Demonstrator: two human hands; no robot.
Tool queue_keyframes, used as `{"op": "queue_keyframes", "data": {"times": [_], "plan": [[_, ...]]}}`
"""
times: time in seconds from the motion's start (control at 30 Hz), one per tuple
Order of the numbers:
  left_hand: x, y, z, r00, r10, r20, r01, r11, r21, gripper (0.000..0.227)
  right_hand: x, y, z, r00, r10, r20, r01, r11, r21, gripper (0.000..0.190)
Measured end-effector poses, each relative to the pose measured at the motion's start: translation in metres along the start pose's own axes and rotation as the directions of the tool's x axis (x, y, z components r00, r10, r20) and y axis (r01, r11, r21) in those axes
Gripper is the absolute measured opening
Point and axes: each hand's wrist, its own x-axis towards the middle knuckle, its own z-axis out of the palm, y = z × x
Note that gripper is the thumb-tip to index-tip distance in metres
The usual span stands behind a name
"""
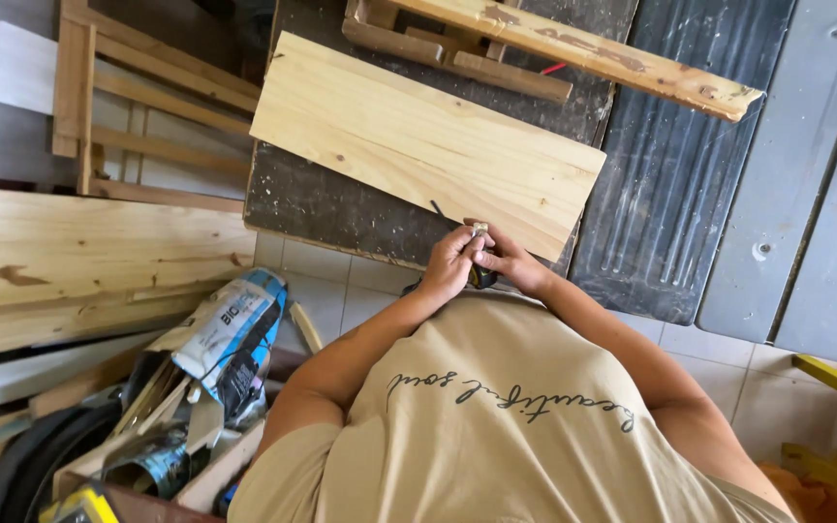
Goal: Measuring and marking wooden boards and frames using a tape measure and pencil on a workbench.
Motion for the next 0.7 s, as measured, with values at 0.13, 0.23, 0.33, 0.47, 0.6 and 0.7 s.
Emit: {"op": "queue_keyframes", "data": {"times": [0.13, 0.23, 0.33, 0.47, 0.6, 0.7], "plan": [[0.010, -0.023, -0.032, 0.988, 0.150, -0.027, -0.149, 0.988, 0.032, 0.014, 0.002, -0.047, 0.036, 0.987, 0.139, -0.079, -0.147, 0.984, -0.103, 0.076], [0.014, -0.036, -0.047, 0.992, 0.123, 0.002, -0.123, 0.991, 0.050, 0.011, 0.013, -0.027, 0.028, 0.993, 0.059, -0.098, -0.087, 0.947, -0.310, 0.038], [0.026, -0.031, -0.056, 0.982, 0.183, 0.041, -0.185, 0.981, 0.061, 0.015, 0.010, -0.017, 0.035, 0.992, -0.094, -0.090, 0.057, 0.936, -0.347, 0.027], [0.055, -0.028, -0.064, 0.929, 0.122, 0.351, -0.174, 0.978, 0.119, 0.020, -0.006, 0.007, 0.033, 0.950, -0.133, -0.283, 0.050, 0.958, -0.283, 0.010], [0.134, -0.053, -0.047, 0.883, 0.113, 0.456, -0.357, 0.792, 0.495, 0.037, -0.040, 0.029, 0.015, 0.848, -0.140, -0.511, 0.026, 0.974, -0.223, 0.007], [0.224, -0.052, -0.001, 0.873, 0.264, 0.410, -0.480, 0.618, 0.623, 0.035, -0.069, 0.024, 0.010, 0.720, -0.112, -0.685, -0.015, 0.984, -0.177, 0.009]]}}
